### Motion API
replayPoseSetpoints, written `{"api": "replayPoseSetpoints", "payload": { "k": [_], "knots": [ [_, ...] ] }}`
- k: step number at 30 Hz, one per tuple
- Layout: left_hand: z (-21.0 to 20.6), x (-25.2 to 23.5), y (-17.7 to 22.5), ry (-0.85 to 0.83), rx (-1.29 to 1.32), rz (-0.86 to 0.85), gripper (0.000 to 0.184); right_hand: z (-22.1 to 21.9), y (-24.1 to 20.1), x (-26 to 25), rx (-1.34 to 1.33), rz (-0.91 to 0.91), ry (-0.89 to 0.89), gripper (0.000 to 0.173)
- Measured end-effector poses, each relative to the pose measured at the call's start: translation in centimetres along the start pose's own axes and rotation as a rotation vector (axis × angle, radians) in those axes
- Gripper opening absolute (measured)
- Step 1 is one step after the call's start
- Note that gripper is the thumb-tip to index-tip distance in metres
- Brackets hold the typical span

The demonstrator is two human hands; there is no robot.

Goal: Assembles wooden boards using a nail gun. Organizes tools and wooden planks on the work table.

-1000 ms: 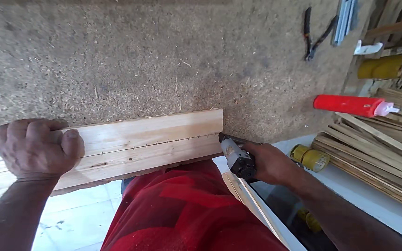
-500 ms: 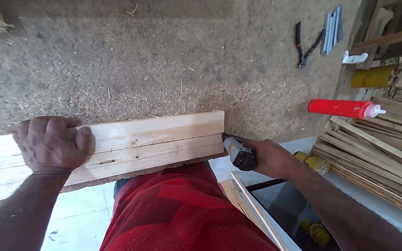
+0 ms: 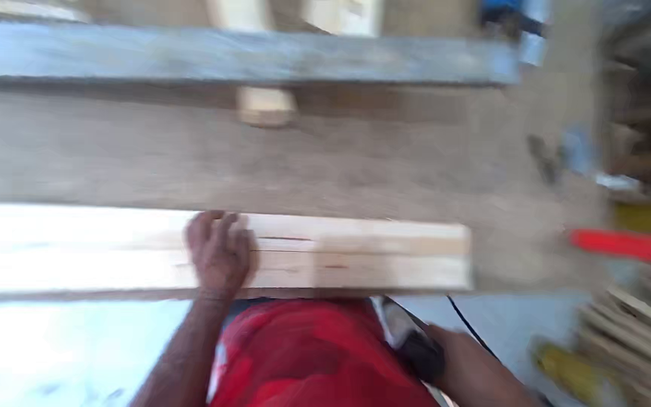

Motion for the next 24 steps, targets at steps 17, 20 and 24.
{"api": "replayPoseSetpoints", "payload": {
  "k": [17, 20, 24],
  "knots": [
    [19.6, 7.6, -23.5, -0.077, 0.236, 0.899, 0.021, 1.0, -46.5, -3.0, 0.274, 0.427, 0.071, 0.043],
    [18.7, 7.7, -23.6, -0.164, 0.285, 0.932, 0.030, 0.0, -48.6, -4.1, 0.312, 0.435, 0.058, 0.041],
    [19.4, 6.0, -23.2, -0.277, 0.209, 0.901, 0.032, 0.2, -50.6, -4.2, 0.357, 0.420, 0.018, 0.045]
  ]
}}
Point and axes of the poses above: each hand's wrist, its own x-axis away from the middle knuckle, its own z-axis out of the back of the hand, y = z × x, the point moved 7 cm from there along -x, towards the middle knuckle, and after that the axes turned 11 degrees about x, right-handed, at the moved point
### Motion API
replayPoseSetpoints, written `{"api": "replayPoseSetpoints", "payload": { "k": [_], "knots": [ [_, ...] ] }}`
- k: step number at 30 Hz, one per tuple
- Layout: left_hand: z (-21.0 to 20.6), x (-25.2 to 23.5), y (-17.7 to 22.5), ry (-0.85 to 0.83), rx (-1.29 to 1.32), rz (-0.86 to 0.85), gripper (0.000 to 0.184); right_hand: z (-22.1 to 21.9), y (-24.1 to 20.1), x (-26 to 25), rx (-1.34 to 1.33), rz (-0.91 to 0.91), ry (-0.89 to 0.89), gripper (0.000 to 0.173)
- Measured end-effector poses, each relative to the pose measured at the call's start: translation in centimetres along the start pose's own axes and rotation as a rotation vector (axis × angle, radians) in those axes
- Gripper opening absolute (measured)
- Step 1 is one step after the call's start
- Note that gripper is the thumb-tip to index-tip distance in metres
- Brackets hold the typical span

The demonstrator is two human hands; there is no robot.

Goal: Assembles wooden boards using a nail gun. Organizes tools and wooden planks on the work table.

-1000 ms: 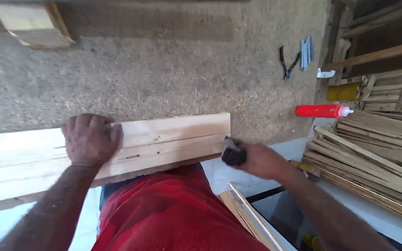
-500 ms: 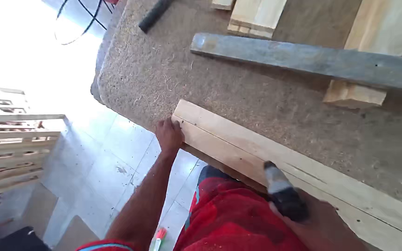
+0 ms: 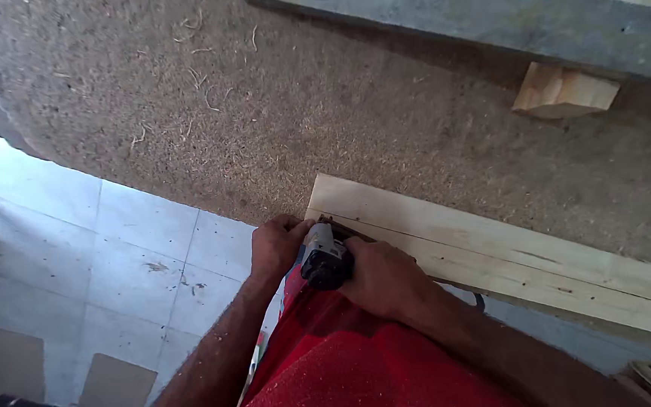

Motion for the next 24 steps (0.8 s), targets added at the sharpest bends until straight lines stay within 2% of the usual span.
{"api": "replayPoseSetpoints", "payload": {
  "k": [4, 15, 17, 21, 24],
  "knots": [
    [-0.2, -1.1, 0.1, -0.042, -0.137, 0.036, 0.025, 0.8, -1.0, -1.1, 0.001, 0.002, -0.021, 0.044],
    [-0.8, -1.6, 0.5, -0.088, -0.290, 0.039, 0.010, 1.3, -1.6, -1.8, -0.019, -0.031, -0.099, 0.046],
    [-0.9, -1.6, 0.4, -0.085, -0.292, 0.043, 0.012, 1.3, -1.3, -1.4, -0.027, -0.063, -0.113, 0.045],
    [-0.7, -1.1, 1.6, -0.073, -0.227, 0.015, 0.031, 0.8, 0.6, -0.8, -0.060, -0.082, -0.104, 0.049],
    [-0.7, -1.0, 1.5, -0.042, -0.194, 0.003, 0.036, 0.3, 2.3, -0.2, -0.094, -0.098, -0.092, 0.046]
  ]
}}
Point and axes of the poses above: each hand's wrist, its own x-axis away from the middle knuckle, its own z-axis out of the back of the hand, y = z × x, the point moved 7 cm from there along -x, towards the middle knuckle, and after that the axes turned 11 degrees about x, right-handed, at the moved point
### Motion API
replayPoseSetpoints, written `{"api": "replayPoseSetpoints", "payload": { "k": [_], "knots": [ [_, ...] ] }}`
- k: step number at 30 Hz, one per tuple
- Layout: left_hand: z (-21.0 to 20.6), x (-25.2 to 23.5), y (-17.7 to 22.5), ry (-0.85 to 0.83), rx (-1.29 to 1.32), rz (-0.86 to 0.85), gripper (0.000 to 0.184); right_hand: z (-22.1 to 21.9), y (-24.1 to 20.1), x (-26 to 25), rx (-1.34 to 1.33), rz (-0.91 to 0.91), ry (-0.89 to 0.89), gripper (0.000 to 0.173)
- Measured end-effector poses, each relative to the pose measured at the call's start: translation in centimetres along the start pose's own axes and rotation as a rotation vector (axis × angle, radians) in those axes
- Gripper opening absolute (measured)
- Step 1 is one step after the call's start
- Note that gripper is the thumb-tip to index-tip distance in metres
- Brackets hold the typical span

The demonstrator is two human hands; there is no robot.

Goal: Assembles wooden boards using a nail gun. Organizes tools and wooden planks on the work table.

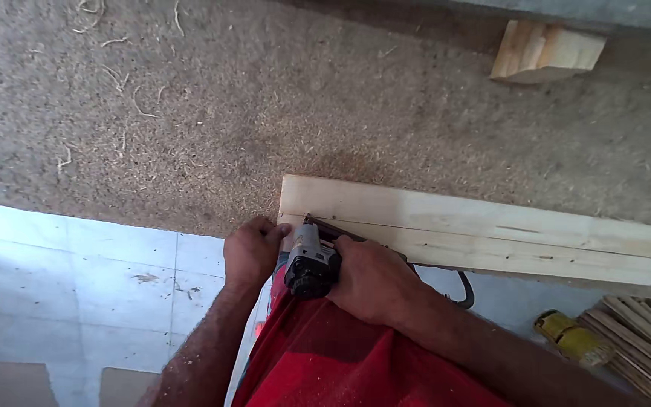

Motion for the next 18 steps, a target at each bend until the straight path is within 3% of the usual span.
{"api": "replayPoseSetpoints", "payload": {
  "k": [9, 14, 18],
  "knots": [
    [-0.3, 0.4, -0.5, 0.060, 0.006, 0.064, 0.036, -1.8, 5.8, 1.3, -0.048, -0.015, 0.054, 0.047],
    [0.0, 1.9, 2.0, 0.188, -0.091, 0.059, 0.035, -2.2, 9.1, 2.3, -0.040, -0.025, 0.055, 0.045],
    [-2.0, 2.9, 6.5, 0.283, -0.144, -0.202, 0.035, -2.7, 12.0, 2.8, -0.061, -0.028, 0.068, 0.044]
  ]
}}
Point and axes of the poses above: each hand's wrist, its own x-axis away from the middle knuckle, its own z-axis out of the back of the hand, y = z × x, the point moved 7 cm from there along -x, towards the middle knuckle, and after that the axes turned 11 degrees about x, right-handed, at the moved point
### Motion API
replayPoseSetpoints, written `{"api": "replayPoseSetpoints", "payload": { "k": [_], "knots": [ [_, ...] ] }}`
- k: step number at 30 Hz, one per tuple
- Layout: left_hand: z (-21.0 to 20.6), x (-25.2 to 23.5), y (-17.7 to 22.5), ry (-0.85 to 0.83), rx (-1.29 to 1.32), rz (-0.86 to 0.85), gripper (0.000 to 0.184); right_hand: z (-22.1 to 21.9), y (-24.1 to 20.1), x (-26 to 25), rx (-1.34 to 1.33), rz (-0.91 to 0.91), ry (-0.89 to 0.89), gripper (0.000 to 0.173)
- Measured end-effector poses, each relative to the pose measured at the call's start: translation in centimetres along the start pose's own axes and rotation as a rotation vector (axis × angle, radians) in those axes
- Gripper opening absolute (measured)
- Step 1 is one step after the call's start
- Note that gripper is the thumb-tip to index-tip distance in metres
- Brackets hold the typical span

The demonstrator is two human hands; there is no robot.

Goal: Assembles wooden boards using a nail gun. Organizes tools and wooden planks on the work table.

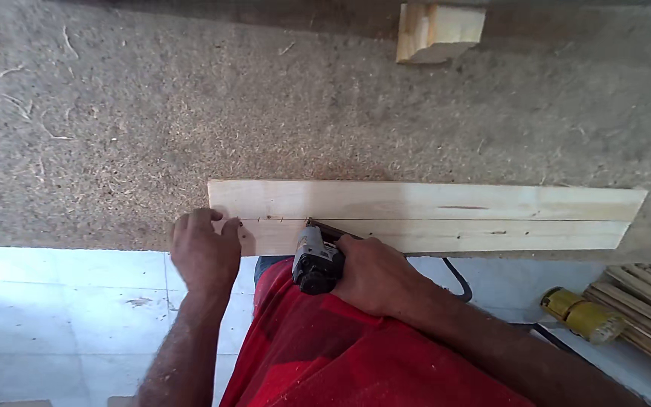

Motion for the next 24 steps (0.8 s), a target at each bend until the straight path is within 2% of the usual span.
{"api": "replayPoseSetpoints", "payload": {
  "k": [4, 6, 10, 24],
  "knots": [
    [-5.1, -0.4, 7.2, 0.100, 0.047, -0.478, 0.033, -0.3, 2.2, 0.4, -0.009, 0.003, -0.001, 0.047],
    [-8.3, -1.2, 9.1, 0.140, -0.021, -0.604, 0.035, -0.3, 3.2, 0.7, -0.015, -0.002, -0.011, 0.048],
    [-9.8, -1.5, 9.6, 0.187, -0.156, -0.628, 0.040, -0.7, 6.0, 1.2, -0.006, -0.011, -0.002, 0.047],
    [-9.9, -1.6, 9.3, 0.215, -0.180, -0.600, 0.045, -1.2, 15.0, 2.7, -0.026, -0.040, -0.058, 0.046]
  ]
}}
Point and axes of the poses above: each hand's wrist, its own x-axis away from the middle knuckle, its own z-axis out of the back of the hand, y = z × x, the point moved 7 cm from there along -x, towards the middle knuckle, and after that the axes turned 11 degrees about x, right-handed, at the moved point
